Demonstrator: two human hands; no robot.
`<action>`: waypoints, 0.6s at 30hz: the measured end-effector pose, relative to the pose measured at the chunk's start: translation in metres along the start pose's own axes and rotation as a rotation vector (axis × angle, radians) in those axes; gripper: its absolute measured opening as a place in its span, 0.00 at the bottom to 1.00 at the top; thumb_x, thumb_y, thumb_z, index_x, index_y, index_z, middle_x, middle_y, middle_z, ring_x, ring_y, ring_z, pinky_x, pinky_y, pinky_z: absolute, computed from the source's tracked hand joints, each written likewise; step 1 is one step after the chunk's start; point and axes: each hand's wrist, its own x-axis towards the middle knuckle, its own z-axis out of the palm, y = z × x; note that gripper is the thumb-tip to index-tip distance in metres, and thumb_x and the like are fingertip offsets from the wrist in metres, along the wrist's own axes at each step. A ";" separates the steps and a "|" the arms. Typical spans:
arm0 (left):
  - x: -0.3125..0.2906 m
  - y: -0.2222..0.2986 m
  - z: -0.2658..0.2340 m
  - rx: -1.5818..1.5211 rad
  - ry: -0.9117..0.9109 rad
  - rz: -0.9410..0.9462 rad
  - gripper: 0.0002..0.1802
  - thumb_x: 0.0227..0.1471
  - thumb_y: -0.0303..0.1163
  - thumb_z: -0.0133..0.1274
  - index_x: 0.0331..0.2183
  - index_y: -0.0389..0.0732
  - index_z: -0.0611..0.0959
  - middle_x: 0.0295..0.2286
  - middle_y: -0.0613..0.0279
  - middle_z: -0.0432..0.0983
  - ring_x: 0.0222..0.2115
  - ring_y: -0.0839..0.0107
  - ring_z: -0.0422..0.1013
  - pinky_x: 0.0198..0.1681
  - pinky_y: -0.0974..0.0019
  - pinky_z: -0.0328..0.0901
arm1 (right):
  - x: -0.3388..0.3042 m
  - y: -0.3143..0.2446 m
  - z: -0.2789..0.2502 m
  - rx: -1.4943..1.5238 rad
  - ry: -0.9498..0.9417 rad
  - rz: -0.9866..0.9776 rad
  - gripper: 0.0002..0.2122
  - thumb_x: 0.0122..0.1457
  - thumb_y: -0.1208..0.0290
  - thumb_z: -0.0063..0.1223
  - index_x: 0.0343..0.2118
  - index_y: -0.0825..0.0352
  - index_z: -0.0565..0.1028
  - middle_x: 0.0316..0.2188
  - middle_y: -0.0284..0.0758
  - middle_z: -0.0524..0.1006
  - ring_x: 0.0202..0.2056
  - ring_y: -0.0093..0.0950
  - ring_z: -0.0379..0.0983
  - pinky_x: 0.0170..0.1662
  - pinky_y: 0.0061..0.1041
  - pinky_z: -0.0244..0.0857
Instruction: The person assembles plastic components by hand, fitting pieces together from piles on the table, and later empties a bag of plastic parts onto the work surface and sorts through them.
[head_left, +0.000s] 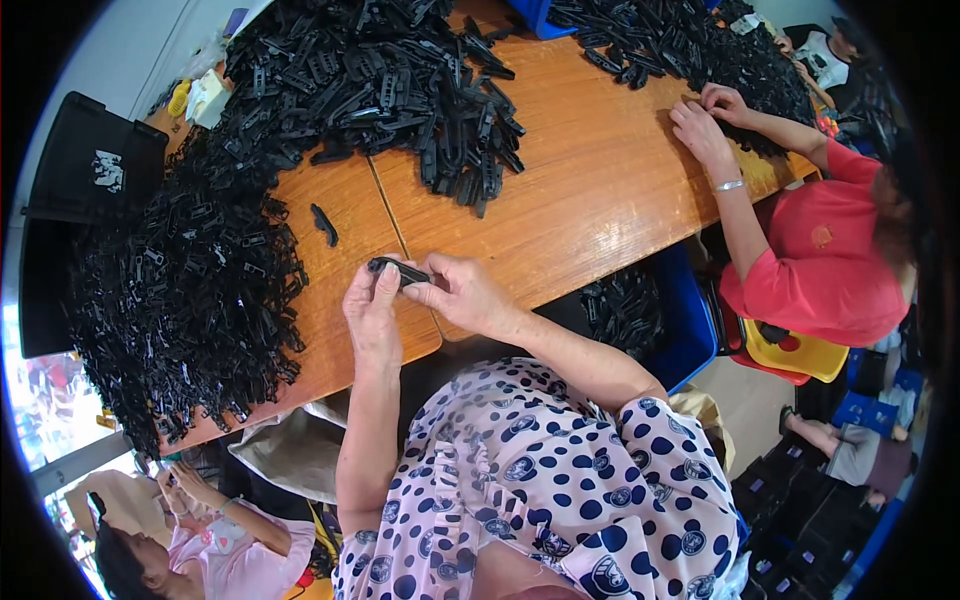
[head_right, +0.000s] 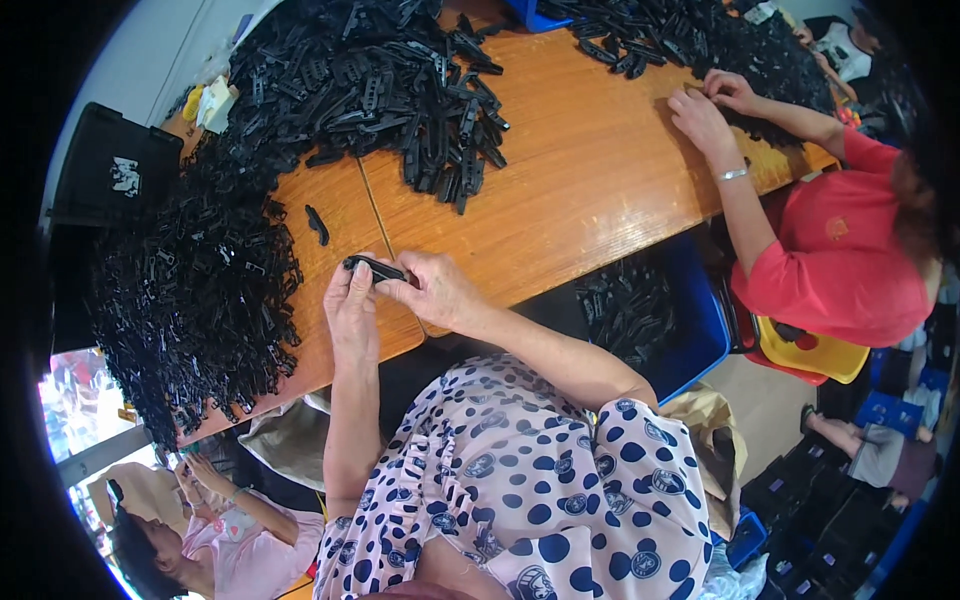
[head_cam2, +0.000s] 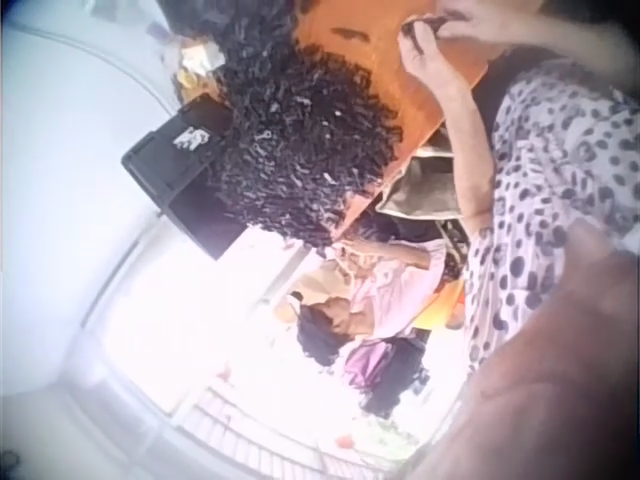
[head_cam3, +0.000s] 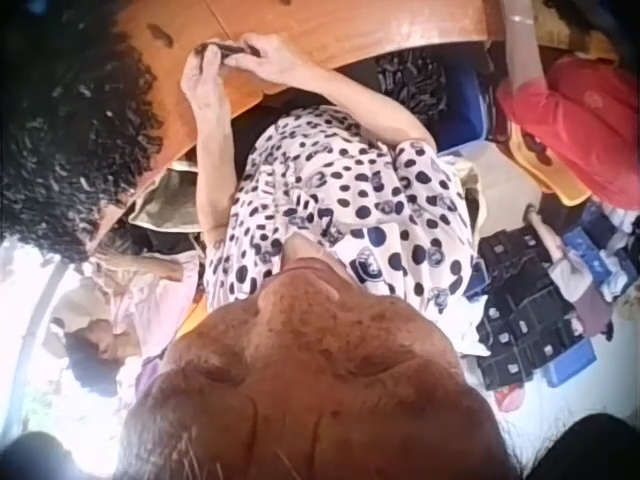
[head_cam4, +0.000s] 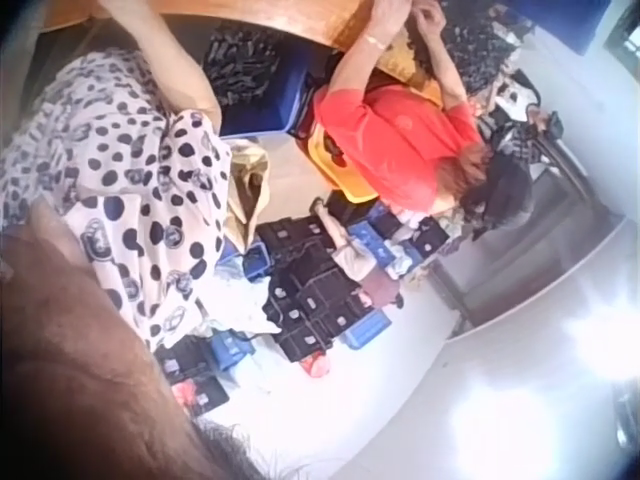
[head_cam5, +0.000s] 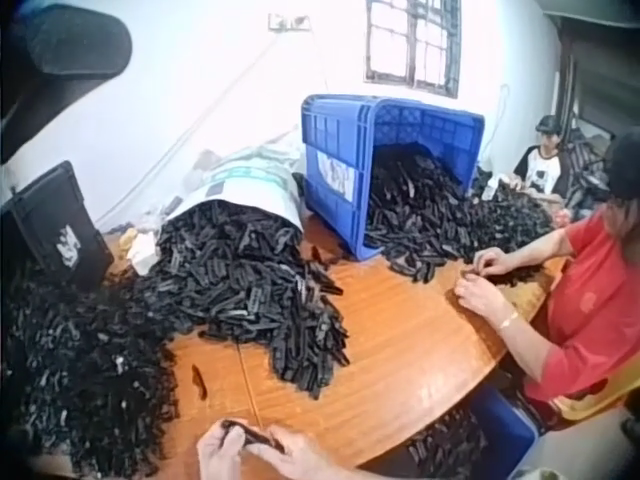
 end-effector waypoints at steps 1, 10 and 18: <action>0.002 0.001 0.002 -0.017 -0.031 -0.044 0.10 0.52 0.31 0.55 0.36 0.36 0.79 0.32 0.60 0.77 0.34 0.73 0.72 0.42 0.71 0.64 | 0.004 0.016 0.001 0.044 -0.029 -0.002 0.14 0.55 0.63 0.59 0.37 0.69 0.73 0.27 0.29 0.73 0.29 0.17 0.67 0.33 0.18 0.64; 0.055 0.017 -0.057 0.398 0.083 0.082 0.07 0.52 0.22 0.46 0.36 0.38 0.72 0.24 0.62 0.69 0.22 0.75 0.67 0.26 0.72 0.64 | 0.056 0.040 -0.132 -0.802 0.604 -0.282 0.13 0.49 0.77 0.54 0.40 0.65 0.71 0.36 0.42 0.71 0.38 0.43 0.70 0.38 0.39 0.67; 0.118 0.019 -0.077 1.433 0.244 0.249 0.15 0.48 0.29 0.55 0.39 0.38 0.72 0.32 0.46 0.76 0.30 0.50 0.73 0.36 0.56 0.66 | 0.062 0.060 -0.133 -0.885 0.587 -0.393 0.13 0.56 0.78 0.47 0.45 0.64 0.69 0.37 0.40 0.73 0.35 0.41 0.72 0.36 0.34 0.68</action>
